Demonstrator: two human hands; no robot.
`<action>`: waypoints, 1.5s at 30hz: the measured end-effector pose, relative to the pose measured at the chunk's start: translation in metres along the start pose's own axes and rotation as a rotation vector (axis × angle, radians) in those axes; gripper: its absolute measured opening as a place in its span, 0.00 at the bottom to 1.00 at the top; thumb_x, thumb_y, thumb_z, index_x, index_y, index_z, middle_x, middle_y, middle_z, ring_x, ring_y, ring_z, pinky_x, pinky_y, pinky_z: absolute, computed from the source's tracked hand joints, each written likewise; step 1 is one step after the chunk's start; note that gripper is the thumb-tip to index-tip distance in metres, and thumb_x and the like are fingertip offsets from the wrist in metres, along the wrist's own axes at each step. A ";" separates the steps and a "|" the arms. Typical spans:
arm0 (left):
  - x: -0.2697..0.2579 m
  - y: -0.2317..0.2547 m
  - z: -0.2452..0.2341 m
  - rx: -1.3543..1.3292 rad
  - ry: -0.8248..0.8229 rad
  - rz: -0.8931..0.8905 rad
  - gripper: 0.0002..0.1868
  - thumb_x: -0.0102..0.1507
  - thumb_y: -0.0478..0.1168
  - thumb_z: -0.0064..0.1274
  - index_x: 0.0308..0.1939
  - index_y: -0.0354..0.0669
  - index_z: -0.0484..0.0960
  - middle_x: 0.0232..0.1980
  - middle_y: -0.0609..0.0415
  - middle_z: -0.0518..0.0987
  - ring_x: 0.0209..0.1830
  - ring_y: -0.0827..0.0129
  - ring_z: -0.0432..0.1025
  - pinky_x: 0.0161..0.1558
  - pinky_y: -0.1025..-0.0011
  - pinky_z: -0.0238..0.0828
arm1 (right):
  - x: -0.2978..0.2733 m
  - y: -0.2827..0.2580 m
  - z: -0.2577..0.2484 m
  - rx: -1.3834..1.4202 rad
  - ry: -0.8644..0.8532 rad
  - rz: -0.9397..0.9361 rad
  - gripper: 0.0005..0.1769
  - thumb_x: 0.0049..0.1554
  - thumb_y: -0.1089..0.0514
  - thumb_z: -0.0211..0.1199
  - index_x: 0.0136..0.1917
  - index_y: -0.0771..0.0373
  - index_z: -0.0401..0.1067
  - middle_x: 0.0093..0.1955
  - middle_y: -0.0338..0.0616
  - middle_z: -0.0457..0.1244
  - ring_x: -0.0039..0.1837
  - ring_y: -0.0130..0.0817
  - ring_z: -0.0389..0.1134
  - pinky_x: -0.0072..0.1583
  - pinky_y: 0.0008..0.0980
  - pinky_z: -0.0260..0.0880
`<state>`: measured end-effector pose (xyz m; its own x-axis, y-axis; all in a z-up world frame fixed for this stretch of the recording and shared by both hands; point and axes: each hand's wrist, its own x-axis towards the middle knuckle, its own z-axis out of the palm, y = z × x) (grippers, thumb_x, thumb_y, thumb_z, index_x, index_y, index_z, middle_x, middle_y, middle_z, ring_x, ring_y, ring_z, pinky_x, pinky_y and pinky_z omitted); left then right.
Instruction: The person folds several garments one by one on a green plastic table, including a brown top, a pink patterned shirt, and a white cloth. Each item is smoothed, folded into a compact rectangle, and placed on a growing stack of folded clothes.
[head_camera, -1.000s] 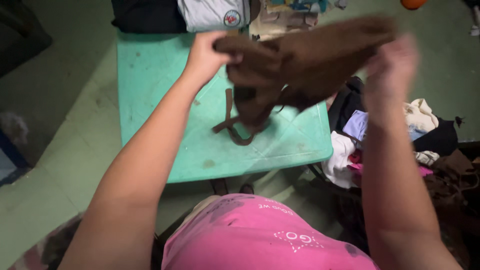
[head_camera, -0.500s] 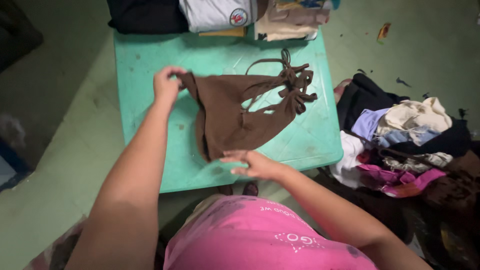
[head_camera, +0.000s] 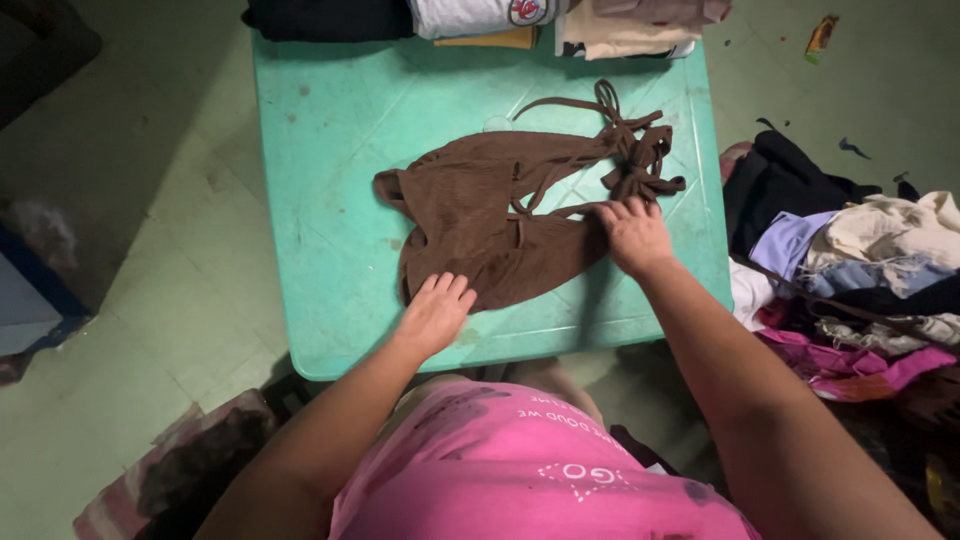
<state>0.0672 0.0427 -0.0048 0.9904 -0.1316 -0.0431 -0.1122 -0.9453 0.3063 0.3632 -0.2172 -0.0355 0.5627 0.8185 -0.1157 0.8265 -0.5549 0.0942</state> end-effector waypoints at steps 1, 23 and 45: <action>-0.001 -0.003 0.004 0.046 -0.031 -0.012 0.11 0.56 0.39 0.56 0.41 0.43 0.81 0.47 0.48 0.75 0.53 0.53 0.68 0.54 0.57 0.66 | 0.002 0.003 -0.004 -0.092 -0.115 0.043 0.21 0.58 0.57 0.54 0.65 0.54 0.73 0.64 0.41 0.65 0.71 0.43 0.58 0.70 0.49 0.54; 0.061 0.023 -0.016 0.150 -0.495 -0.548 0.40 0.47 0.59 0.66 0.57 0.40 0.78 0.61 0.46 0.72 0.63 0.52 0.67 0.62 0.33 0.58 | -0.076 0.016 -0.055 0.690 0.287 0.345 0.27 0.48 0.66 0.64 0.62 0.58 0.70 0.65 0.52 0.61 0.63 0.51 0.67 0.61 0.44 0.67; 0.056 -0.061 -0.081 -0.487 -0.395 -0.755 0.23 0.51 0.39 0.65 0.52 0.45 0.86 0.51 0.49 0.85 0.52 0.57 0.78 0.54 0.62 0.73 | -0.029 0.122 -0.005 0.838 -0.087 0.021 0.19 0.44 0.55 0.77 0.48 0.62 0.78 0.56 0.47 0.69 0.67 0.47 0.63 0.65 0.43 0.66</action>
<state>0.1363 0.1169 0.0508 0.6797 0.2826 -0.6769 0.6732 -0.6068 0.4227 0.4477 -0.3080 -0.0153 0.5485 0.8117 -0.2007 0.5333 -0.5244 -0.6637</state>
